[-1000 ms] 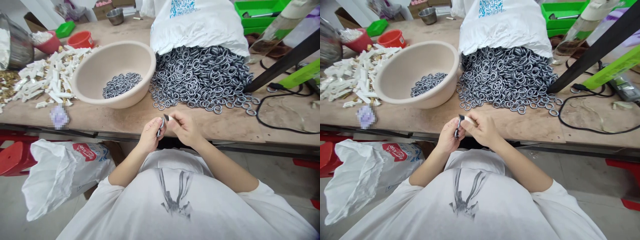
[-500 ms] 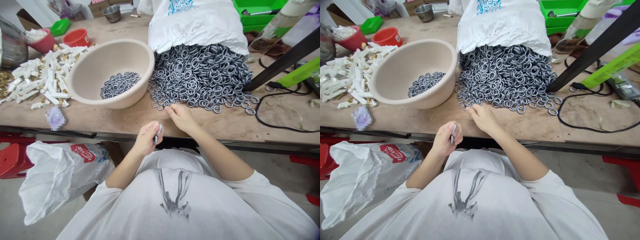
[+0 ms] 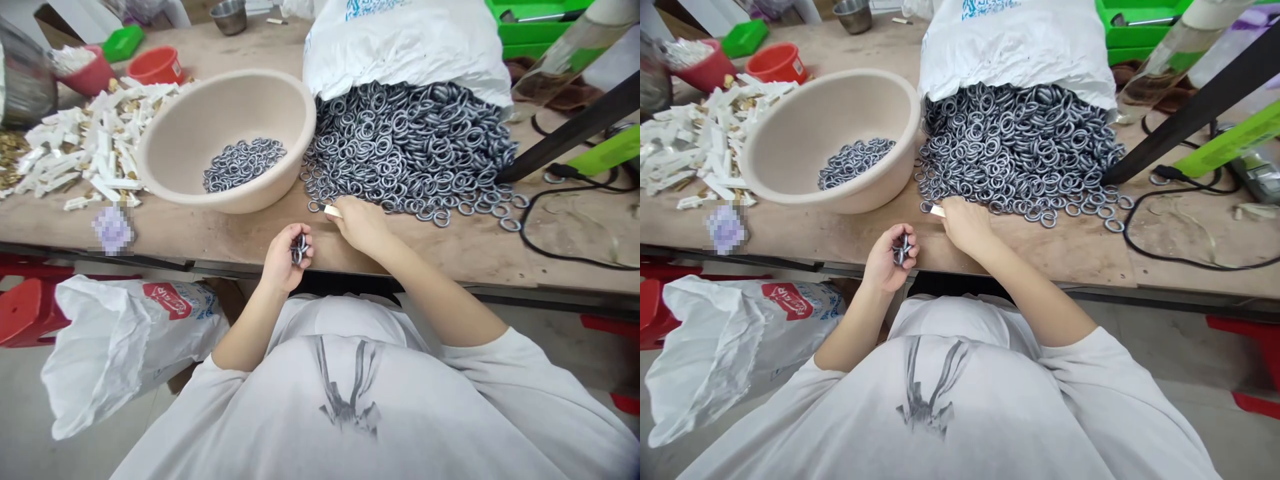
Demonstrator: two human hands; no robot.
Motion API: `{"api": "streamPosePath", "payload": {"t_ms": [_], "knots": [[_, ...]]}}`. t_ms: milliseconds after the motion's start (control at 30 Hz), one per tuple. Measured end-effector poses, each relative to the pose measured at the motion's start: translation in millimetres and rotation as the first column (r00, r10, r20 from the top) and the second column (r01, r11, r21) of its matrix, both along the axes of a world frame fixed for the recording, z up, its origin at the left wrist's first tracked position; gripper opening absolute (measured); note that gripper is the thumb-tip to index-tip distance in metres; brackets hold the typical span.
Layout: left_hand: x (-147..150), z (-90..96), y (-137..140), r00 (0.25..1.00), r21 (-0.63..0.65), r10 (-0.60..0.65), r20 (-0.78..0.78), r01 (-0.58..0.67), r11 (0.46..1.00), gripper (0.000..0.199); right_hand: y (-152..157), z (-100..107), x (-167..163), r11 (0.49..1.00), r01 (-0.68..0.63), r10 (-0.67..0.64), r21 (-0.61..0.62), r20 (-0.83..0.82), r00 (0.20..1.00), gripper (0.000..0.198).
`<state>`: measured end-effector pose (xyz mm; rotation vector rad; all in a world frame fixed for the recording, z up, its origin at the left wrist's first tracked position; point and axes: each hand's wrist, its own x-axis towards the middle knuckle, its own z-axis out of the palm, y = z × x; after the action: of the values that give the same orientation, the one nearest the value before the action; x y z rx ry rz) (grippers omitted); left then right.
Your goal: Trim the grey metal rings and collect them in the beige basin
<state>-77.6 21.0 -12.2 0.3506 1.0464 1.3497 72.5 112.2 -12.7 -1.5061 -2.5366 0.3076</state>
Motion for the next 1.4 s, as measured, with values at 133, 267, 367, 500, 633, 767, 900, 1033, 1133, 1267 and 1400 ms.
{"api": "streamPosePath", "payload": {"t_ms": [133,267,367,500,633,767,900,1033,1133,1267,1400], "knots": [[4,2.4,8,0.999,-0.029,0.004,0.048,-0.002,1.0,0.03,-4,-7,2,1.0,-0.027,0.027,0.014,0.019,0.999,0.03],[3,0.8,6,0.998,0.021,0.051,-0.042,-0.05,0.999,0.034,-2,-5,4,0.999,-0.016,0.012,-0.048,-0.067,0.998,0.024],[8,-3.2,2,0.981,0.094,0.075,-0.178,-0.059,0.994,0.038,-7,-1,10,0.961,-0.138,0.0,-0.238,-0.502,0.865,0.025],[25,-7.5,-1,0.969,0.155,-0.065,-0.238,0.104,0.983,0.046,-32,-2,7,0.855,-0.4,-0.158,-0.329,-0.901,0.404,0.044],[37,-8.3,-1,0.979,0.209,-0.024,-0.201,0.066,0.976,0.045,-58,-6,-3,0.836,-0.372,-0.336,-0.404,-0.912,0.236,0.048],[36,-5.5,-3,0.985,0.227,-0.063,-0.162,0.099,0.969,0.046,-60,-3,-1,0.83,-0.392,-0.32,-0.396,-0.915,0.246,0.045],[30,-0.1,-6,0.979,0.204,-0.163,-0.123,0.186,0.961,0.048,-48,5,11,0.91,-0.326,-0.114,-0.255,-0.912,0.395,0.044],[27,3.3,-7,0.984,0.19,-0.166,-0.071,0.177,0.966,0.049,-50,10,21,0.961,-0.275,0.191,0.011,-0.746,0.638,0.042],[26,2.8,-7,0.982,0.197,-0.178,-0.058,0.186,0.963,0.048,-57,11,25,0.947,-0.307,0.289,0.09,-0.653,0.7,0.044],[26,1.0,-8,0.978,0.215,-0.201,-0.061,0.21,0.954,0.048,-59,13,26,0.944,-0.318,0.298,0.09,-0.649,0.701,0.045],[25,-1.0,-10,0.969,0.248,-0.238,-0.066,0.247,0.937,0.049,-59,16,28,0.936,-0.351,0.289,0.036,-0.648,0.705,0.047]]}}
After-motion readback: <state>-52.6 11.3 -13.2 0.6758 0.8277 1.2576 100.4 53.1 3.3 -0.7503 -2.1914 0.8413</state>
